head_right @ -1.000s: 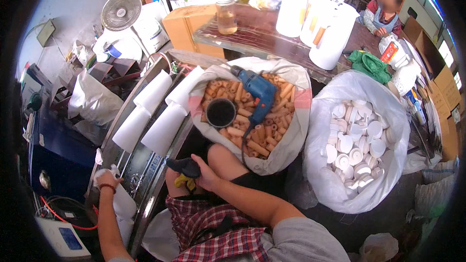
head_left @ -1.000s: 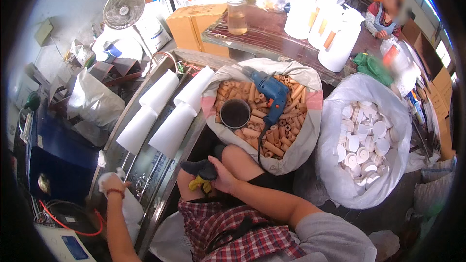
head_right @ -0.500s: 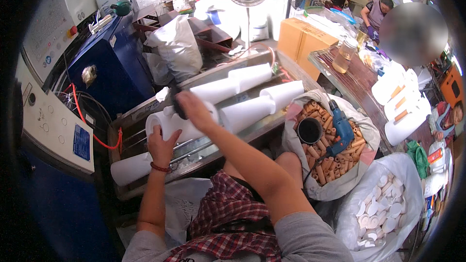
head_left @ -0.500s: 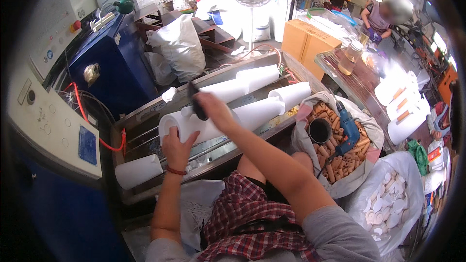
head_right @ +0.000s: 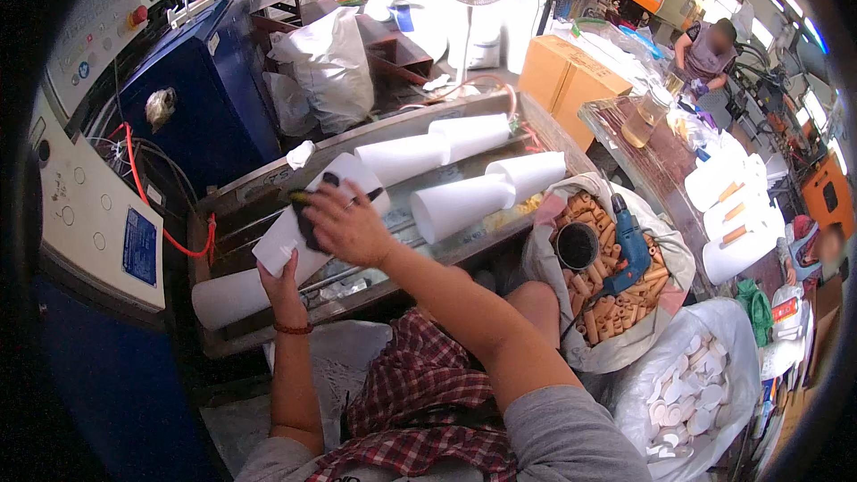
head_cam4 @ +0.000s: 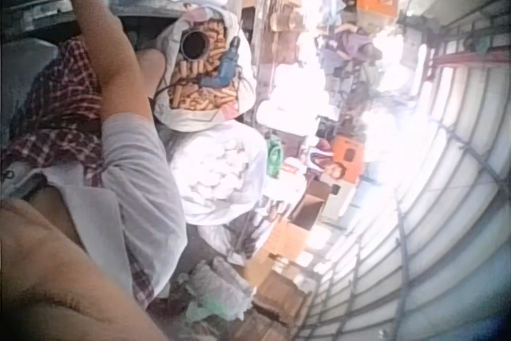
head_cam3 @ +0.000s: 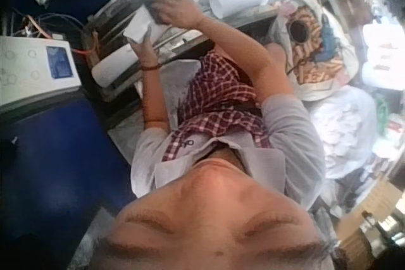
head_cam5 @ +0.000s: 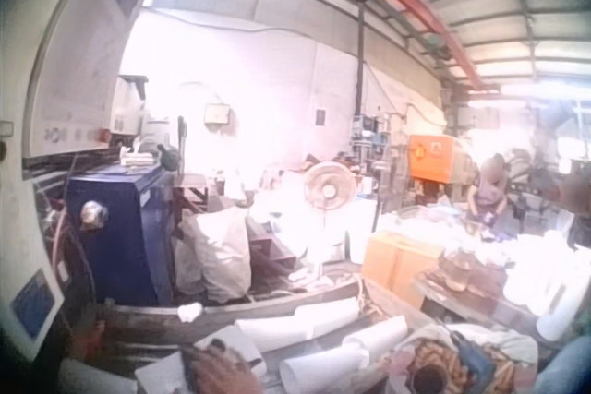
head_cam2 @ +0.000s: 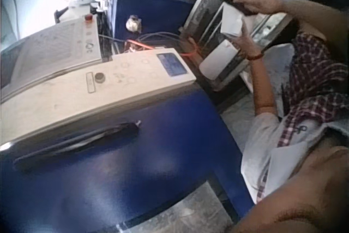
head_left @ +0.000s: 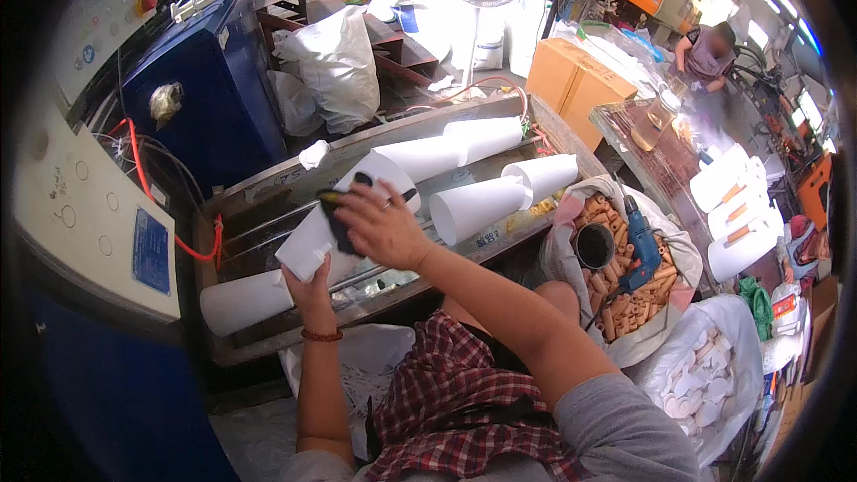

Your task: The person assembles plastic jugs by drilling a hole into a wooden plug within a cylinder, wiping the exterior with a cloth, and inserting a wooden handle into the side.

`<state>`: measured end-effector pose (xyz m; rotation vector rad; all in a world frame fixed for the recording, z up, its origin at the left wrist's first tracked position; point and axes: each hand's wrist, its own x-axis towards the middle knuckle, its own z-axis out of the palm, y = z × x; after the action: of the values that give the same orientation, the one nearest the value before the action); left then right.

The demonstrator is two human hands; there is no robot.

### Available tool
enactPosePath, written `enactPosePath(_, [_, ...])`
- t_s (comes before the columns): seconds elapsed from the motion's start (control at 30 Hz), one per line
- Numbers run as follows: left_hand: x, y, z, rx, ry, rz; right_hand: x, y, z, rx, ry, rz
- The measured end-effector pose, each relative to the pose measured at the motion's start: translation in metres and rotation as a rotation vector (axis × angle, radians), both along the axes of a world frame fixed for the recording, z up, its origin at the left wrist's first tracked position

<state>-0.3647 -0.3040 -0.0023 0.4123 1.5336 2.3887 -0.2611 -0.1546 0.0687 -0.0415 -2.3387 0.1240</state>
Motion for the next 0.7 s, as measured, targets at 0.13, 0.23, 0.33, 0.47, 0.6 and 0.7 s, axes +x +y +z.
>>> enactPosePath(0.13, [0.013, -0.014, 0.007, -0.156, 0.329, -0.029, -0.01, 0.05, -0.003, -0.261, -0.058, -0.337])
enactPosePath(0.23, [0.008, -0.023, -0.003, -0.544, 0.683, 0.081, -0.021, 0.061, -0.002, -0.292, -0.316, -0.126])
enactPosePath(0.33, [0.014, -0.023, 0.009, -0.625, 1.009, 0.106, -0.037, 0.026, 0.012, -0.494, -0.38, 0.217])
enactPosePath(0.47, [0.014, -0.029, 0.0, -0.644, 1.036, 0.178, -0.041, 0.009, 0.032, -0.533, -0.517, 0.231])
enactPosePath(0.6, [0.017, -0.015, 0.017, -0.217, 0.384, 0.111, -0.028, 0.045, 0.014, -0.294, -0.332, -0.166])
enactPosePath(0.7, [0.019, -0.011, 0.021, -0.183, 0.227, 0.202, -0.014, 0.015, 0.014, -0.057, -0.043, -0.071])
